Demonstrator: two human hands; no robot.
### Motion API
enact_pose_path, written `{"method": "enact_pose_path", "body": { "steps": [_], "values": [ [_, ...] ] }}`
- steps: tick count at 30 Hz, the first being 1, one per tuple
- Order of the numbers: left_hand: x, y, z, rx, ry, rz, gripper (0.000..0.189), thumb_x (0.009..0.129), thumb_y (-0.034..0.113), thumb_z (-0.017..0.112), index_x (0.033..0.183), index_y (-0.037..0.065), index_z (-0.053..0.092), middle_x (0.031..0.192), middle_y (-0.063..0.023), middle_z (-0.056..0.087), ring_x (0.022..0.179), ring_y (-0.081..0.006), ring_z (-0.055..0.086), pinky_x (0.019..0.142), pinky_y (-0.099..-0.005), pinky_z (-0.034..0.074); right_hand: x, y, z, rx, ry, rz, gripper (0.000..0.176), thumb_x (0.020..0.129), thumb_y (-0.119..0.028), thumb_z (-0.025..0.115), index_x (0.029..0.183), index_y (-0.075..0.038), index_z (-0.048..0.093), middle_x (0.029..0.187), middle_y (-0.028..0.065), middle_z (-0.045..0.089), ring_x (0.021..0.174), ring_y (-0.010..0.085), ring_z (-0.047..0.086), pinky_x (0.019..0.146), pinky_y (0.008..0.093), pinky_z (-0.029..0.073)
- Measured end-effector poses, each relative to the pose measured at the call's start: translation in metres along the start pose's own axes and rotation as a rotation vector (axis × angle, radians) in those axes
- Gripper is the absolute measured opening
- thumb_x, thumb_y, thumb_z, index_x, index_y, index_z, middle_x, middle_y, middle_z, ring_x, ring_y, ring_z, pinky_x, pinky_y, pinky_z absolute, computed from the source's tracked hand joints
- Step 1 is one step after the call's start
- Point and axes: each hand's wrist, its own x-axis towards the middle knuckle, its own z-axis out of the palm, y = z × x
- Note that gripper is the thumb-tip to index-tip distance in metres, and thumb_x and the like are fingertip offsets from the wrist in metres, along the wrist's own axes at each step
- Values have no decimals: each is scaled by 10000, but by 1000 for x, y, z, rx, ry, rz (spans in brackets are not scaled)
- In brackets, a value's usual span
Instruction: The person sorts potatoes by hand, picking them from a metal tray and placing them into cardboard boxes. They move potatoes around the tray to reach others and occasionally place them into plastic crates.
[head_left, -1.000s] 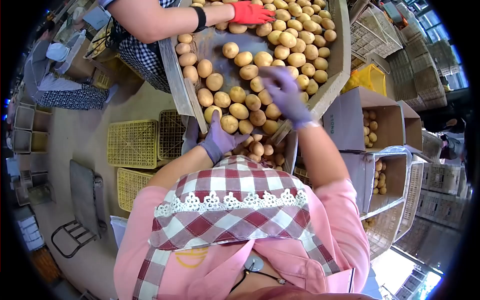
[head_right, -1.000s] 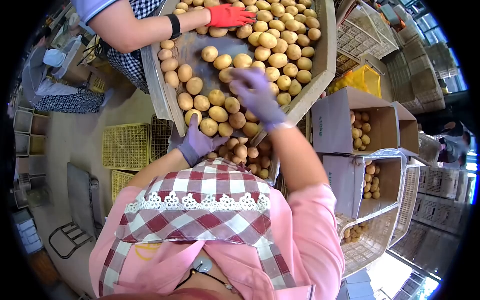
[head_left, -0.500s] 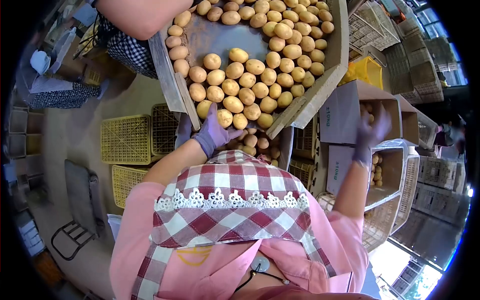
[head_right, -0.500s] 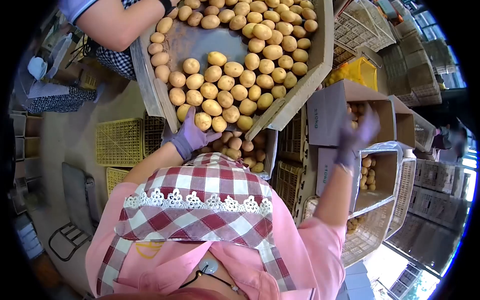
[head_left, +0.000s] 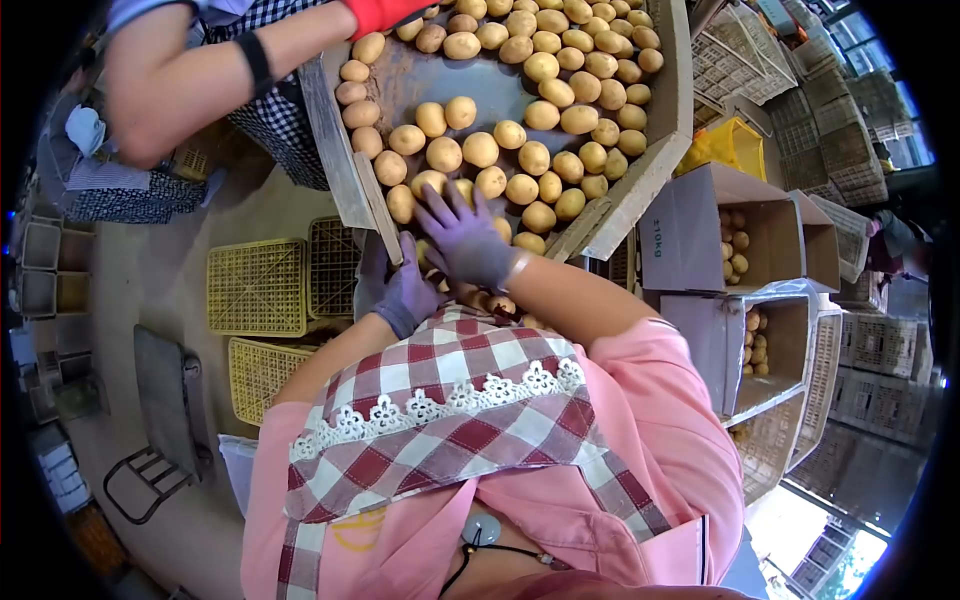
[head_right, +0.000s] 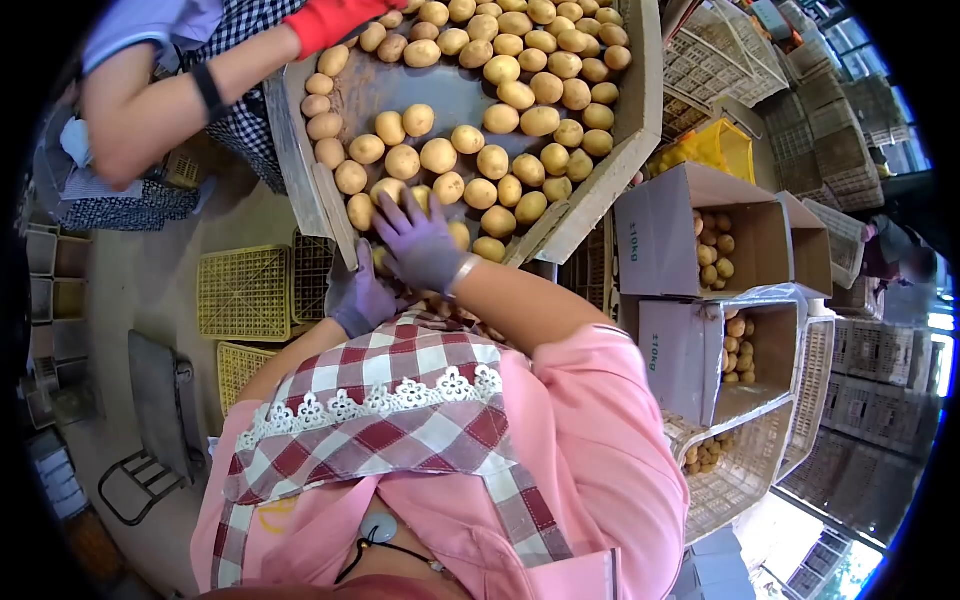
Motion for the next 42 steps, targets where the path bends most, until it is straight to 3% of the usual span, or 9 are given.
{"method": "enact_pose_path", "body": {
  "steps": [2,5,7,13,23,25,26,31,42],
  "values": [
    [-8,-2,0,938,-90,452,999,775,777,421,1454,93,158,1451,-170,278,1337,-324,298,1091,-566,218,-30,17,-34,10,-308,-142,607,818,-421,584,1338,-141,446,1447,127,352,1329,300,335,1012,597,276],
    [-14,4,30,13,24,-5,937,798,770,382,1441,116,191,1455,-147,277,1337,-355,294,1063,-608,242,-15,45,-107,352,-815,130,587,829,-429,574,1319,-131,446,1363,150,428,1242,292,448,953,497,416],
    [-19,5,39,19,42,-46,907,804,765,377,1437,138,205,1452,-135,284,1333,-368,296,1049,-622,260,-35,82,-91,-9,-168,286,592,841,-426,560,1324,-113,422,1316,179,449,1180,351,488,895,470,470],
    [-20,0,52,-152,49,-92,903,789,776,382,1446,179,213,1465,-119,268,1335,-377,288,1040,-583,318,26,56,-52,71,-225,749,898,794,-596,571,1470,-136,199,1487,279,174,1336,535,178,1013,703,182],
    [-18,3,41,-81,-6,-40,927,800,757,395,1461,144,180,1478,-125,251,1336,-359,295,1079,-518,306,19,42,-11,-7,181,-130,448,745,-277,630,1169,-147,573,1189,111,576,1090,299,550,900,442,434],
    [-11,4,35,-239,-8,-133,924,803,733,437,1458,143,161,1463,-145,242,1310,-375,322,1045,-558,347,39,85,-59,-187,-132,387,349,708,-255,649,1034,-142,597,1105,96,588,1042,295,548,873,435,428],
    [-12,4,36,-178,-55,-106,928,799,730,449,1457,142,161,1462,-143,241,1309,-378,319,1039,-559,356,14,122,-57,-153,328,395,335,744,-245,626,1053,-122,589,1144,111,572,1083,299,526,900,443,409],
    [-16,5,31,-138,-140,-153,930,793,719,479,1459,151,162,1457,-144,248,1306,-369,323,1018,-559,386,18,213,-23,-107,403,1281,547,833,-414,546,1286,-126,440,1387,249,305,1313,441,262,1031,613,285],
    [0,-2,27,35,-305,71,949,776,822,280,1478,192,180,1493,-165,249,1355,-357,270,1095,-534,233,-10,-12,-1,56,7,127,575,843,-391,553,1375,-235,401,1478,202,256,1323,421,308,998,716,168]
  ]
}}
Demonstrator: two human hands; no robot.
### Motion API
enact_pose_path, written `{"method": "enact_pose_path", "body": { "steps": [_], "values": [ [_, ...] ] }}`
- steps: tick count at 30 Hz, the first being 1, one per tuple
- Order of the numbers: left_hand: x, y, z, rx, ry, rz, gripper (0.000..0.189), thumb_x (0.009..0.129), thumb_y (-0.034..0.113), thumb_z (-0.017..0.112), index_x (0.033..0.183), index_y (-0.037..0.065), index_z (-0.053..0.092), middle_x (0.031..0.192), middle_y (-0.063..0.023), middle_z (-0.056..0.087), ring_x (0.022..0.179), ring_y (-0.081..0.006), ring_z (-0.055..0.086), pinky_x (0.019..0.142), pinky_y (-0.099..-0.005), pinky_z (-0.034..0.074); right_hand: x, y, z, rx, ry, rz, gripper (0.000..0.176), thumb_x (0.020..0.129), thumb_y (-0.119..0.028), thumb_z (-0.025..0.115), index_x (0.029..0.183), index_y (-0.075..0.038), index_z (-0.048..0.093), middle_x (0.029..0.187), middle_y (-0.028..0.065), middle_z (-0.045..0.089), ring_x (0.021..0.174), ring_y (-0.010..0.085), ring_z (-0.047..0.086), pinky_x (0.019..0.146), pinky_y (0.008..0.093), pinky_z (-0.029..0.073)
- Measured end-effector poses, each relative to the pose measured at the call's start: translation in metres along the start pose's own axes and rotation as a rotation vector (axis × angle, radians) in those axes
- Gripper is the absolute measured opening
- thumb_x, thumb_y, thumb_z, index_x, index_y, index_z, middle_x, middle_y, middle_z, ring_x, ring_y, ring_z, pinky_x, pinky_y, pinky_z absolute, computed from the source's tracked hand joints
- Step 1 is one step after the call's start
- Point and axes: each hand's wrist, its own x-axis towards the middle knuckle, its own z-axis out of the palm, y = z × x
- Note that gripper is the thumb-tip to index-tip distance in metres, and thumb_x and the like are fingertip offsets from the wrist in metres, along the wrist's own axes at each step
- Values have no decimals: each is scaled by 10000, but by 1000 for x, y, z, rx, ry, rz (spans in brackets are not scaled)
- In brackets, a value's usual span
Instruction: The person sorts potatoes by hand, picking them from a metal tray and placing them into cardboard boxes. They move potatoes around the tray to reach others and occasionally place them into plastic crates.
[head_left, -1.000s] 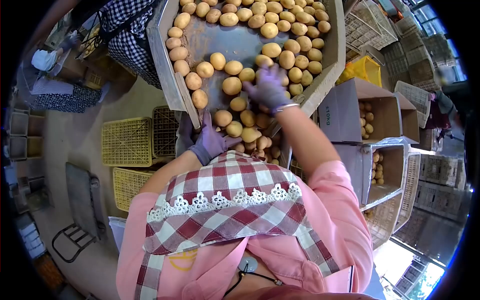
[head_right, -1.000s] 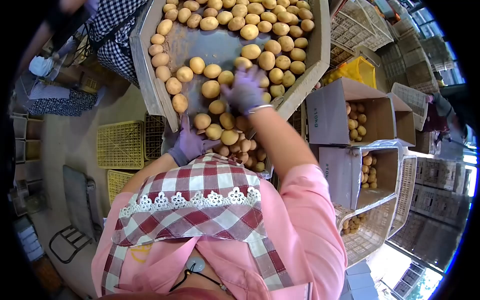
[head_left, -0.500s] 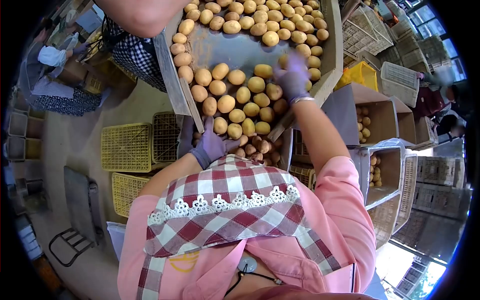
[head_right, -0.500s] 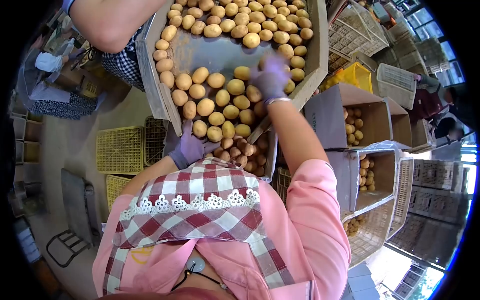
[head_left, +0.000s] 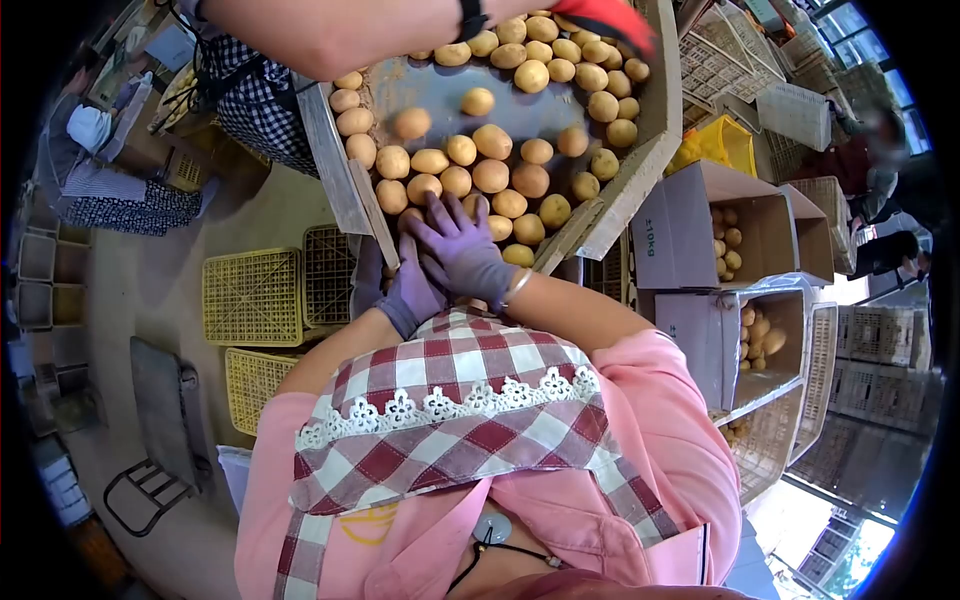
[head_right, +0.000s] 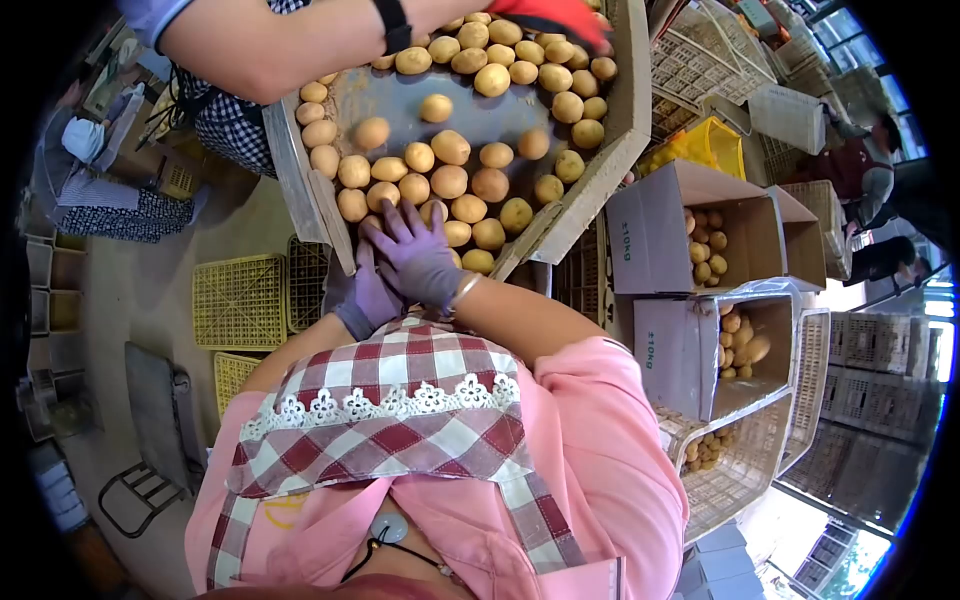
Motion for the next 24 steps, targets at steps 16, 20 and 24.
{"method": "enact_pose_path", "body": {
  "steps": [16,20,24],
  "values": [
    [-11,1,-24,1063,121,274,1200,694,224,812,1443,184,-125,1447,-180,270,1247,-264,420,1017,-435,393,-1,8,-35,-122,-470,62,640,848,-451,536,1429,-355,287,1532,134,178,1386,452,140,1022,699,144],
    [-13,1,-26,847,177,199,1184,714,57,781,1431,112,-160,1391,-181,343,1233,-258,446,974,-384,446,-1,8,-43,-116,-466,-62,639,859,-444,524,1439,-356,269,1543,81,169,1410,365,151,1048,668,148],
    [-14,0,-12,556,221,133,987,772,81,723,1433,86,-9,1341,-169,384,1261,-289,409,985,-462,424,2,49,-73,308,-518,11,449,822,-389,571,1229,-201,546,1228,102,552,1170,300,510,946,479,414]
  ]
}}
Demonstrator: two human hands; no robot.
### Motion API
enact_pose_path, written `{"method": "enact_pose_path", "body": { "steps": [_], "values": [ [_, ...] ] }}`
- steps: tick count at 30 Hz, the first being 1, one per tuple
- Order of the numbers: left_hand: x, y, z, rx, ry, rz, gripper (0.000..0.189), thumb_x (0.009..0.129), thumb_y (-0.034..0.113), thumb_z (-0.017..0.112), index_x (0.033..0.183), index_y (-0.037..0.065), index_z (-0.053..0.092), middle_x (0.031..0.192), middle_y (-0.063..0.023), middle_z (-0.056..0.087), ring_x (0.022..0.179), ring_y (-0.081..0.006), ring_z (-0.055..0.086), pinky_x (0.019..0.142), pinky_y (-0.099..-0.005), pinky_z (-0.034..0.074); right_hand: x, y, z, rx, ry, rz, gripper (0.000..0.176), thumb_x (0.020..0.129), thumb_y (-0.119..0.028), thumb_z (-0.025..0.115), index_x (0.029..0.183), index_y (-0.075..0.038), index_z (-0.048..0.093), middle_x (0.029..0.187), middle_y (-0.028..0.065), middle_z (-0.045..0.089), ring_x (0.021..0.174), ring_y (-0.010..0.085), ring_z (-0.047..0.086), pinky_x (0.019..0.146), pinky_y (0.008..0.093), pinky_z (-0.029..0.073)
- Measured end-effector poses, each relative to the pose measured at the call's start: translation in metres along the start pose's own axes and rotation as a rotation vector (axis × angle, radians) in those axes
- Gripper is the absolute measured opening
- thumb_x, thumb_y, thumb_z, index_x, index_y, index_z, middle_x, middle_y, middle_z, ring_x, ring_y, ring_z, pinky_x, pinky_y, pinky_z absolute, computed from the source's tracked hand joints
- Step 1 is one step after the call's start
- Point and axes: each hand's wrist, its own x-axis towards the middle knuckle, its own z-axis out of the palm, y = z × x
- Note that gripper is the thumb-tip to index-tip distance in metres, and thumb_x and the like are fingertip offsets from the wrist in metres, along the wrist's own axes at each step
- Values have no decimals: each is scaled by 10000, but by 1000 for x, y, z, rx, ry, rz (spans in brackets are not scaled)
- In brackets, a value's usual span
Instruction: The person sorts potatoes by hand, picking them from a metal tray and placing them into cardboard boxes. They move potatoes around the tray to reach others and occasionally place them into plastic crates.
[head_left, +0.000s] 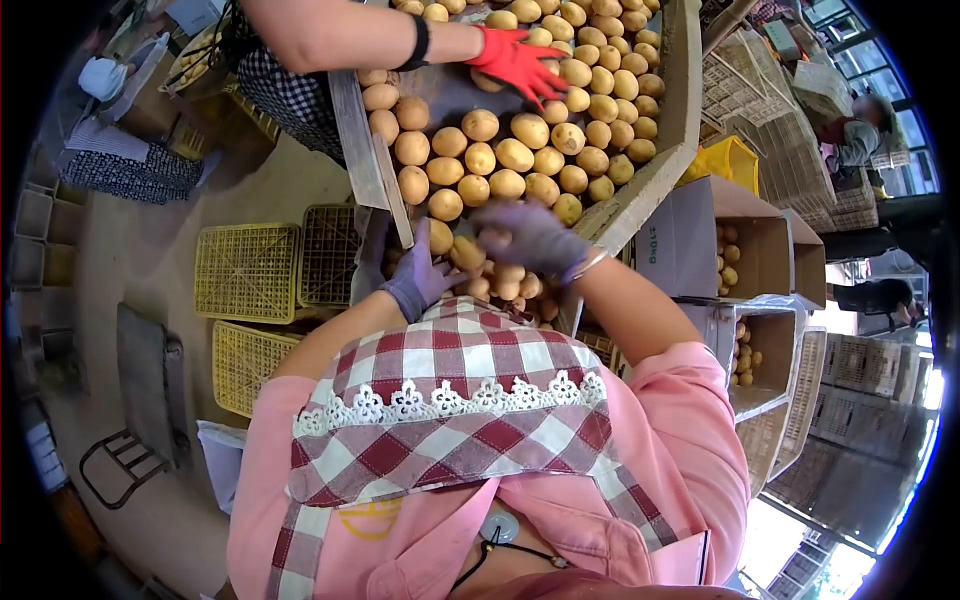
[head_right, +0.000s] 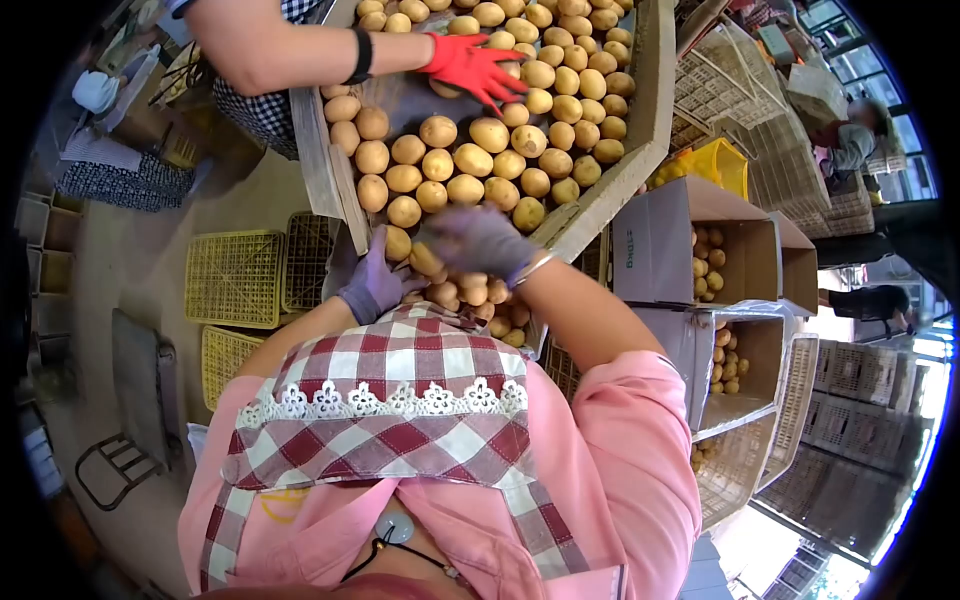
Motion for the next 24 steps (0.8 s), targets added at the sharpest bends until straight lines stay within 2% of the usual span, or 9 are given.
{"method": "enact_pose_path", "body": {
  "steps": [2,4,5,9,11,14,17,21,24],
  "values": [
    [16,-10,-15,-389,3,-171,797,845,209,659,1424,82,127,1348,-153,377,1294,-313,364,1025,-548,359,0,37,-17,1,667,4,393,784,-305,640,1120,-110,578,993,111,603,928,304,586,786,418,479],
    [23,-25,-27,-276,-101,-159,701,877,335,598,1415,114,206,1392,-144,325,1309,-356,333,1035,-595,317,7,63,-29,-276,878,514,583,778,-353,651,1261,-100,445,1231,211,431,1045,422,503,858,554,446],
    [10,-15,-16,-57,-164,-61,670,885,407,564,1410,141,243,1424,-141,283,1313,-390,317,1035,-618,299,15,71,-31,103,813,581,691,780,-411,645,1344,-127,364,1402,255,254,1166,509,403,910,682,350],
    [0,19,24,-574,110,-359,852,792,687,506,1411,137,303,1453,-146,305,1347,-349,297,1032,-635,274,37,-17,18,-272,347,544,773,777,-545,594,1425,-236,309,1503,267,125,1336,545,169,939,779,169],
    [-2,19,25,-649,16,-326,876,752,779,451,1331,122,413,1213,-190,533,1188,-321,472,994,-546,369,26,-27,61,-396,370,296,750,786,-573,563,1432,-301,298,1500,262,150,1353,517,164,936,794,102],
    [19,4,9,-640,78,-388,872,730,830,390,1162,79,490,745,-144,530,723,-295,517,815,-438,456,14,-20,81,-368,325,203,740,790,-570,561,1435,-321,295,1510,204,179,1371,464,165,964,762,80],
    [13,5,18,-645,160,-377,965,716,838,404,1240,29,458,1039,-170,575,940,-307,523,924,-461,430,20,-15,80,-468,488,118,733,795,-552,565,1435,-320,294,1520,164,183,1372,463,165,977,752,78],
    [13,4,9,-519,86,-308,1061,705,845,416,1342,-2,368,1340,-184,397,1224,-343,407,1054,-473,345,16,-19,60,-411,211,122,668,826,-481,553,1423,-299,316,1516,148,212,1363,438,223,992,734,139],
    [-7,23,25,-591,37,-270,964,797,761,386,1460,98,160,1487,-162,228,1354,-366,264,1069,-567,292,20,4,14,-211,560,141,573,819,-427,566,1308,-152,450,1368,157,413,1288,385,358,978,657,281]
  ]
}}
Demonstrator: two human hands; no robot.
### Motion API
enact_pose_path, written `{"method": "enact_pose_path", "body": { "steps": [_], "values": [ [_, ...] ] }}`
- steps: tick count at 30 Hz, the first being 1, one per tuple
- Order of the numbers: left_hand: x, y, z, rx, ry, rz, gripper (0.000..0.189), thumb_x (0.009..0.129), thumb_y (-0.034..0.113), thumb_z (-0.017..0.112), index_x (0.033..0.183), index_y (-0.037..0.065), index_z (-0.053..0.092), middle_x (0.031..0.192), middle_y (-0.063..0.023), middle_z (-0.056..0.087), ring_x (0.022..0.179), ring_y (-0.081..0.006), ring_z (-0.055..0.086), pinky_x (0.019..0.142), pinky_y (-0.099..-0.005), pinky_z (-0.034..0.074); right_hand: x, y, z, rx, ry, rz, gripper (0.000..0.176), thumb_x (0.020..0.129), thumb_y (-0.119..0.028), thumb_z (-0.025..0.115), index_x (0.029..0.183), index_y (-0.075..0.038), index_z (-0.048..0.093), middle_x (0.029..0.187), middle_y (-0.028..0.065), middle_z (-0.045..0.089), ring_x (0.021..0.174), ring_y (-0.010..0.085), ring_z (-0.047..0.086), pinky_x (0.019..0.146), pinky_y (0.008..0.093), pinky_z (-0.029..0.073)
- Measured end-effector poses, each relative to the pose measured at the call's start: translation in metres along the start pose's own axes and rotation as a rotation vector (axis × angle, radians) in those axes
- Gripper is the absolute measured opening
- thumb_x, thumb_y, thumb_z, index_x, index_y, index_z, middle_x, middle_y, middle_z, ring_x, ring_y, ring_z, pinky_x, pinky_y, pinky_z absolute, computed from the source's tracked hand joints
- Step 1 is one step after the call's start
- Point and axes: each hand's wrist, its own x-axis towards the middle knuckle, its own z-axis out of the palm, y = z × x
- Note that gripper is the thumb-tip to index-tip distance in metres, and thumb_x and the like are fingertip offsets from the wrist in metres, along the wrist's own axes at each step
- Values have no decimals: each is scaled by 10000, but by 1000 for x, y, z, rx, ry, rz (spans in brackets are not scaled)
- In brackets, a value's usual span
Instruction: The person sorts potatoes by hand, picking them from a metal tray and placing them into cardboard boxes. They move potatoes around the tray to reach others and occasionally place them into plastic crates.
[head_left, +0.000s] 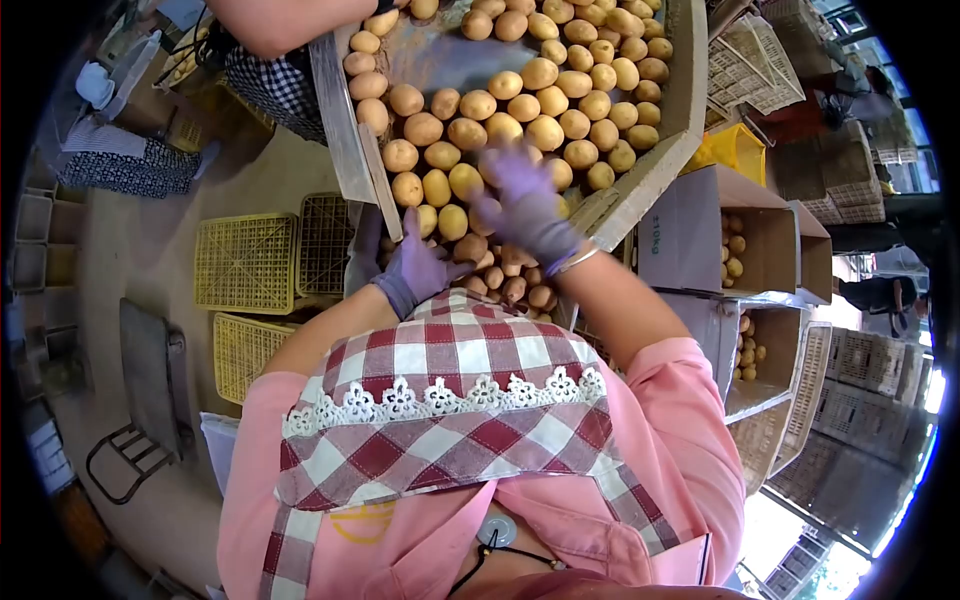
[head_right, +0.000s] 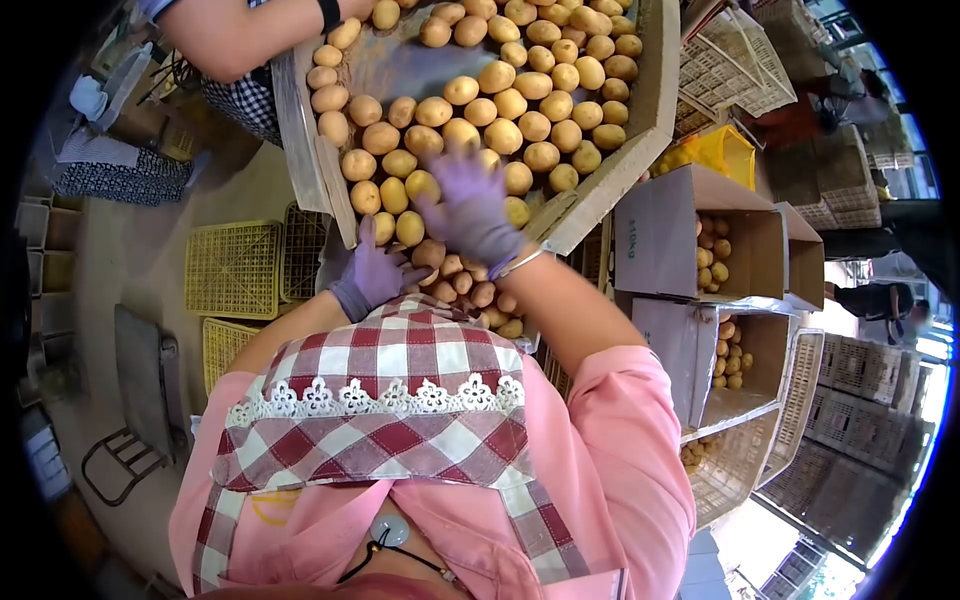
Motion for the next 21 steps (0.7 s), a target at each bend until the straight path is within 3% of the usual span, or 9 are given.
{"method": "enact_pose_path", "body": {
  "steps": [2,4,5,7,10,13,15,18,21],
  "values": [
    [1,-1,-2,-66,-70,-2,902,828,725,380,1474,159,107,1506,-149,181,1356,-368,257,1065,-596,283,9,32,-30,282,428,-37,451,793,-257,655,1171,-32,556,1130,152,590,1076,323,545,930,455,415],
    [0,0,2,-91,-44,-13,892,831,716,389,1468,152,122,1506,-153,178,1360,-368,254,1054,-598,303,-14,8,-83,665,478,181,355,824,-98,605,1155,24,567,1036,193,633,906,324,623,800,347,498],
    [0,1,6,-78,-14,-14,885,833,712,391,1465,152,129,1506,-156,179,1362,-367,254,1052,-599,307,-34,12,-88,657,486,111,292,837,-81,596,1106,33,601,966,184,655,846,276,650,752,315,512],
    [5,-4,12,-101,-26,66,963,799,715,455,1470,129,88,1496,-197,153,1349,-410,256,1053,-613,297,-87,15,-88,413,222,-43,230,850,-103,605,1043,17,639,905,161,671,820,249,660,758,314,515],
    [18,3,18,-343,20,-107,943,806,699,444,1461,103,120,1505,-180,147,1382,-370,199,1116,-535,237,-167,29,-23,780,-143,425,218,833,-125,624,1028,-35,660,923,167,674,872,284,659,803,327,515],
    [15,6,38,-448,53,-206,959,808,676,457,1455,74,85,1509,-186,121,1377,-418,150,1098,-604,218,-208,61,37,433,-394,640,672,797,-337,642,1363,-72,395,1248,228,538,1050,342,600,866,390,501],
    [17,1,32,-433,-93,-248,961,814,659,478,1456,77,63,1508,-185,112,1374,-437,135,1088,-630,215,-201,66,68,216,-698,751,891,744,-424,657,1449,-105,215,1312,293,444,1064,382,583,867,410,501],
    [17,-3,40,-230,3,-144,900,858,592,469,1457,55,65,1509,-188,116,1388,-412,124,1112,-598,197,-196,63,144,209,-559,827,885,709,-376,693,1438,-198,223,1192,311,466,986,429,585,825,435,511],
    [30,10,15,-468,-172,-343,1026,788,669,520,1458,43,58,1489,-231,142,1382,-418,156,1112,-586,209,-185,61,171,279,-400,899,822,677,-317,735,1378,-301,306,1199,277,452,980,415,587,816,440,513]
  ]
}}
